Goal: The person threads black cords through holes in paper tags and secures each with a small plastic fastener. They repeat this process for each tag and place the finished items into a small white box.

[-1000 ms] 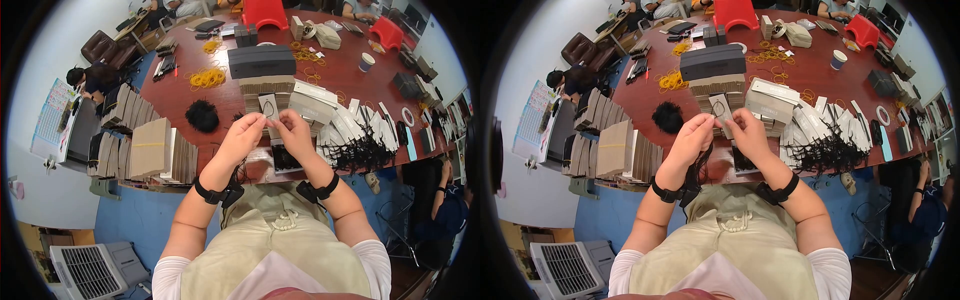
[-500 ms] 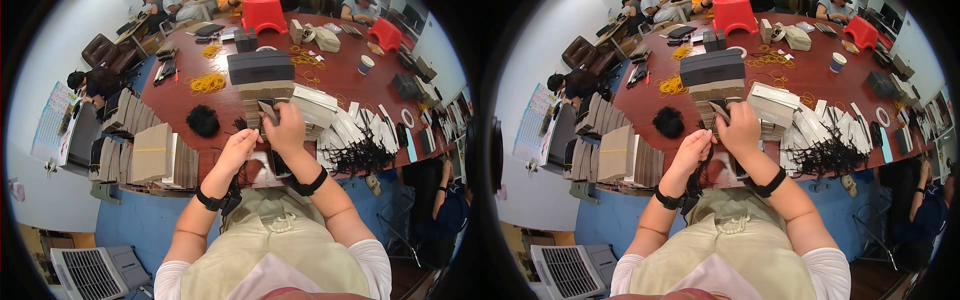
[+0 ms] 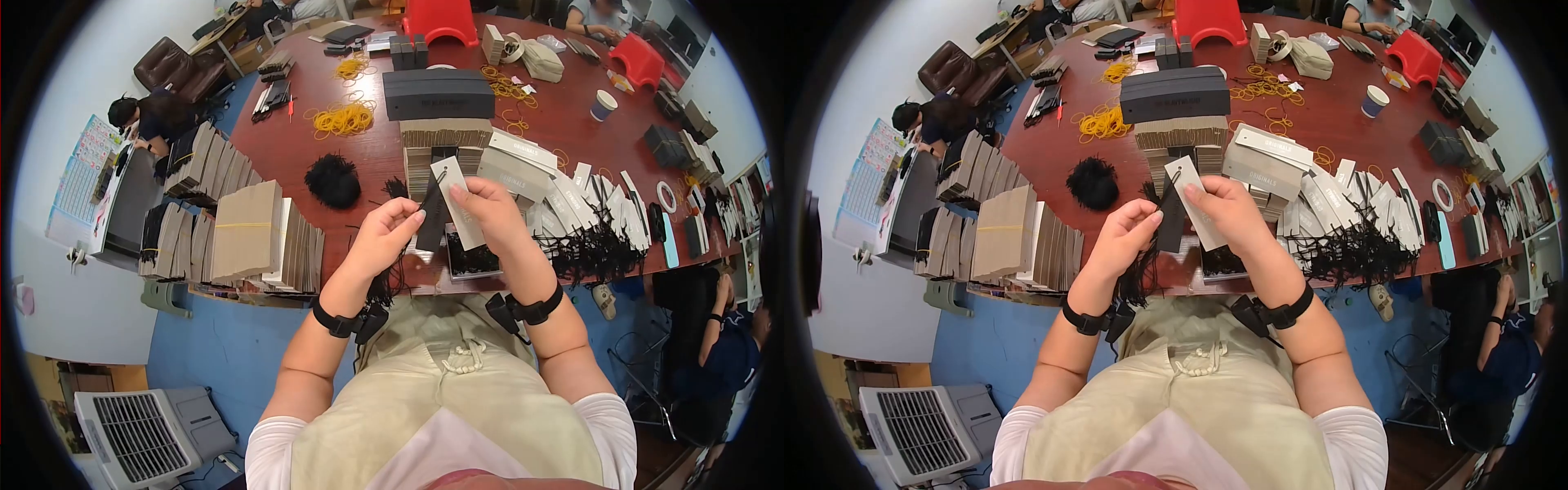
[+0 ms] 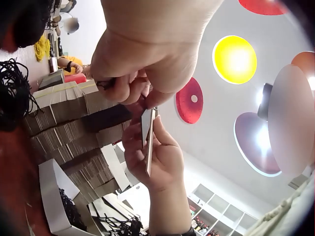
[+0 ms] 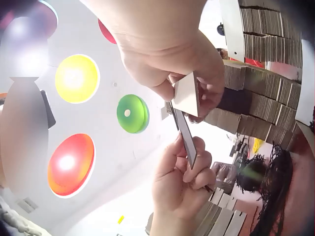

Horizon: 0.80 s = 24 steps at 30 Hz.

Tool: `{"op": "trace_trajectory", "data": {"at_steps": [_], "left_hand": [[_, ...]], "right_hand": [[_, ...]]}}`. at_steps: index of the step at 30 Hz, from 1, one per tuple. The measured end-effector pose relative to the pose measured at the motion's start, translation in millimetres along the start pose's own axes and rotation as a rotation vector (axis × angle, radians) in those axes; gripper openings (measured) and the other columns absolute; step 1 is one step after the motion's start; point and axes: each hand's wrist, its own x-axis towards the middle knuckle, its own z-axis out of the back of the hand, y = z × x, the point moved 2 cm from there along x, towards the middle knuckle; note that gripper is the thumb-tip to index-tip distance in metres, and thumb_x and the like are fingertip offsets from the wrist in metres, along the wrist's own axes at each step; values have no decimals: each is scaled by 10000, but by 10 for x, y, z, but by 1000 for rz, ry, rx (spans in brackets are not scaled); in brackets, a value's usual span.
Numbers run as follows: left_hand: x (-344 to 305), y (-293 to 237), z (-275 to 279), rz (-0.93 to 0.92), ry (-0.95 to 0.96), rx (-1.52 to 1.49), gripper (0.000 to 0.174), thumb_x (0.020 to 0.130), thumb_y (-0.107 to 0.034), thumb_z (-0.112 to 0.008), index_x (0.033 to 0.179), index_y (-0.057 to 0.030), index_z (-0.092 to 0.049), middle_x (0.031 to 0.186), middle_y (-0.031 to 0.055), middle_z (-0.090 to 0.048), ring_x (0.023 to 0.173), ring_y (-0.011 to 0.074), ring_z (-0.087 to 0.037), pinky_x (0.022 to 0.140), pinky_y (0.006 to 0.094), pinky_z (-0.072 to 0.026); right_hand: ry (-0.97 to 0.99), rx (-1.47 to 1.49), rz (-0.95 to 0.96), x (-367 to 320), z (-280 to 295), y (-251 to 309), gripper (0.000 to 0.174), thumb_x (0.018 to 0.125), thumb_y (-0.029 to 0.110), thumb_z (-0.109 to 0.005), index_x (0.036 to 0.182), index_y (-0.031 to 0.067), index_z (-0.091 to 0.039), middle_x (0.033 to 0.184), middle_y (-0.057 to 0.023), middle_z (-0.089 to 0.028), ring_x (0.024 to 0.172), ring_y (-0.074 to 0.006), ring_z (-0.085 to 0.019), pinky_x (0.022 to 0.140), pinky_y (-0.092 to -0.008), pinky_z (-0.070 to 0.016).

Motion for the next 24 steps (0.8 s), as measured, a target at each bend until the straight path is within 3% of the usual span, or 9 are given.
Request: {"op": "trace_trajectory", "data": {"at_steps": [3,6,7,10,11,14,15,19,24], "left_hand": [[-22,-38,-28,69,1,99,105,897,-114,-553,915,-12,-573,770,-24,-565,681,28,-502,620,180,-403],[-48,-35,-18,-57,-104,493,148,885,-132,-563,925,11,-568,714,4,-558,657,53,-509,611,209,-415],[-58,-61,-32,-66,-120,517,180,877,-145,-566,935,25,-558,659,25,-538,615,77,-503,586,233,-417],[-114,-90,-68,-138,-295,556,131,902,-132,-542,915,-4,-565,664,-51,-485,613,12,-448,537,165,-355],[-129,-86,-73,-152,-267,495,146,918,-153,-516,912,-14,-562,669,-49,-481,606,15,-435,532,170,-348],[-187,-150,-48,-89,-73,393,149,923,-162,-514,904,-22,-563,673,-46,-484,601,14,-420,522,173,-336],[-188,-142,-44,-96,-68,370,149,922,-163,-516,901,-23,-565,675,-47,-485,601,14,-417,521,173,-332],[-182,-145,-63,-81,-74,369,155,916,-162,-520,874,-22,-571,658,-48,-489,604,27,-421,545,188,-349],[-177,-83,-77,-51,-52,329,154,915,-160,-519,877,-23,-577,680,-43,-502,631,35,-437,576,196,-368]], "right_hand": [[45,110,34,-8,-125,-14,210,896,171,-557,1018,4,-597,847,-16,-629,712,-65,-557,641,-227,-460],[-112,-273,261,-29,-174,-33,198,894,160,-553,1005,4,-600,869,-36,-635,751,-90,-568,659,-261,-463],[-157,-609,389,-124,-225,104,177,872,138,-565,980,3,-602,854,-88,-628,732,-175,-596,662,-297,-466],[-298,-796,596,-156,-226,87,154,830,100,-586,943,-3,-602,820,-137,-598,726,-277,-593,664,-333,-468],[-342,-945,720,-168,-229,88,133,798,74,-599,906,-4,-604,838,-139,-588,743,-331,-568,674,-349,-471],[-197,-1143,933,-216,-292,119,114,780,62,-603,878,6,-607,871,-128,-580,790,-336,-564,699,-352,-475],[-104,-1152,891,-226,-318,118,120,816,101,-599,900,16,-616,921,-93,-599,840,-263,-585,719,-318,-470],[8,-27,134,-72,-213,47,253,892,205,-568,1036,-1,-604,981,-46,-612,894,-110,-571,747,-272,-465],[-37,-111,140,110,-172,60,142,868,133,-592,936,11,-619,770,-22,-632,710,-82,-579,618,-208,-457]]}}
